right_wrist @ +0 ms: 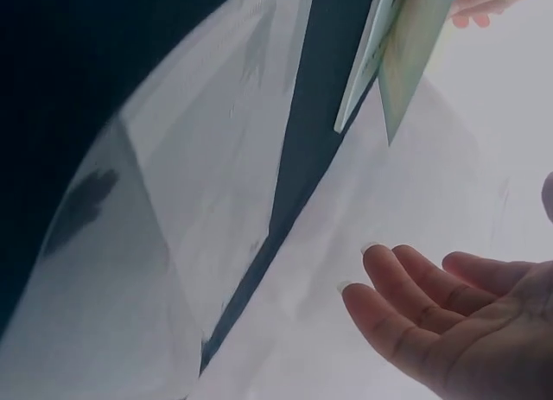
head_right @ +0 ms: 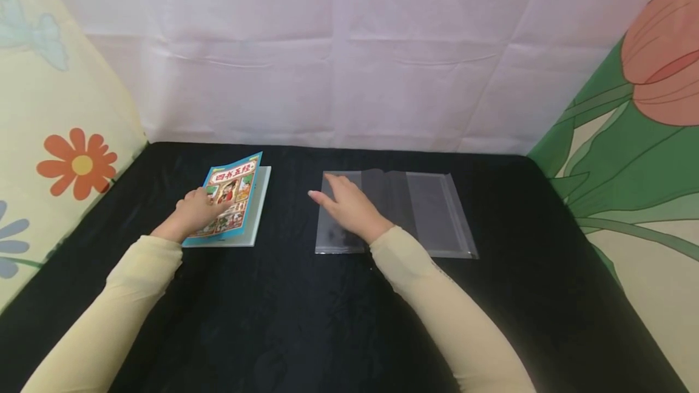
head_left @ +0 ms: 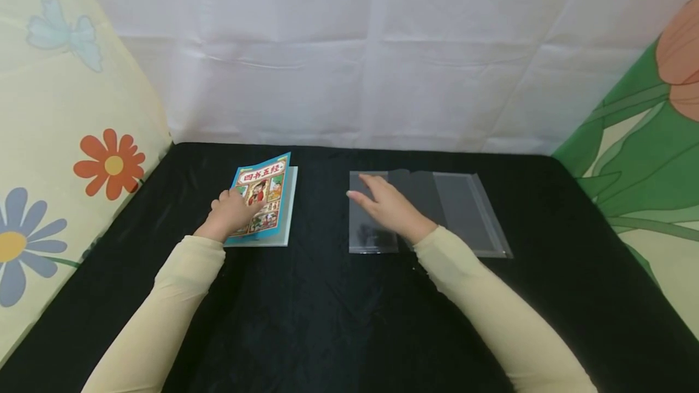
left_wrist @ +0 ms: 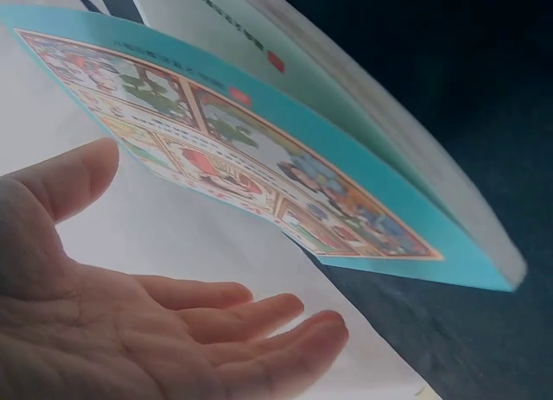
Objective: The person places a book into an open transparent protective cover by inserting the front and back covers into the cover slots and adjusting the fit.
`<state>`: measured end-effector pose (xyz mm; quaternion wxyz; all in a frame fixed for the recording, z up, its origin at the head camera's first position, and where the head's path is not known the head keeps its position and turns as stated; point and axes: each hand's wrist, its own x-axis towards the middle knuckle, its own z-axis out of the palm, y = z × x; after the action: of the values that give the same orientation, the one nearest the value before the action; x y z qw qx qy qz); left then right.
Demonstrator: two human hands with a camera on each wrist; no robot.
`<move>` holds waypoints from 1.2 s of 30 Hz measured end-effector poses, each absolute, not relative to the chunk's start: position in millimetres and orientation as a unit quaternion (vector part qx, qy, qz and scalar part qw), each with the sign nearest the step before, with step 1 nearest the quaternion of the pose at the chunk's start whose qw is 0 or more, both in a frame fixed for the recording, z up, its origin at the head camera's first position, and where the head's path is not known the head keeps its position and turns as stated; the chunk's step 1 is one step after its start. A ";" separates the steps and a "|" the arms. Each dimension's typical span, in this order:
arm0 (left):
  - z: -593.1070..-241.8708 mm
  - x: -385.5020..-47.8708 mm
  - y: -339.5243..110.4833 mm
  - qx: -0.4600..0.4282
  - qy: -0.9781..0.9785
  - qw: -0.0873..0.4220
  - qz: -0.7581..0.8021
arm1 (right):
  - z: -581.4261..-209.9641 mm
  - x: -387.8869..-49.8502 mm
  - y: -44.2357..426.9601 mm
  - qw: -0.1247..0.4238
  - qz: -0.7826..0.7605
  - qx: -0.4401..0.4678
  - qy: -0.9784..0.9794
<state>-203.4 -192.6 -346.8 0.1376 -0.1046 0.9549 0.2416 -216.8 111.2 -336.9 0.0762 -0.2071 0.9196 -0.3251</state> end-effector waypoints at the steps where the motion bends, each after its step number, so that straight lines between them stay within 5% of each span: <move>1: -346.9 -203.5 -193.4 -0.107 0.954 0.140 0.245 | -337.9 -216.6 108.9 0.081 -0.327 -0.204 0.919; 17: -346.8 -212.0 -206.9 -0.117 0.936 0.195 0.268 | -353.3 -215.5 70.5 0.127 -0.363 -0.221 0.896; 36: -351.3 -215.9 -211.1 -0.148 0.938 0.178 0.257 | -367.7 -213.7 25.3 0.218 -0.441 -0.173 0.853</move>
<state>-215.9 -211.1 -351.3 0.1779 -0.1476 0.9384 0.2568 -213.7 25.3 -367.7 0.2179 -0.1735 0.8530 -0.4414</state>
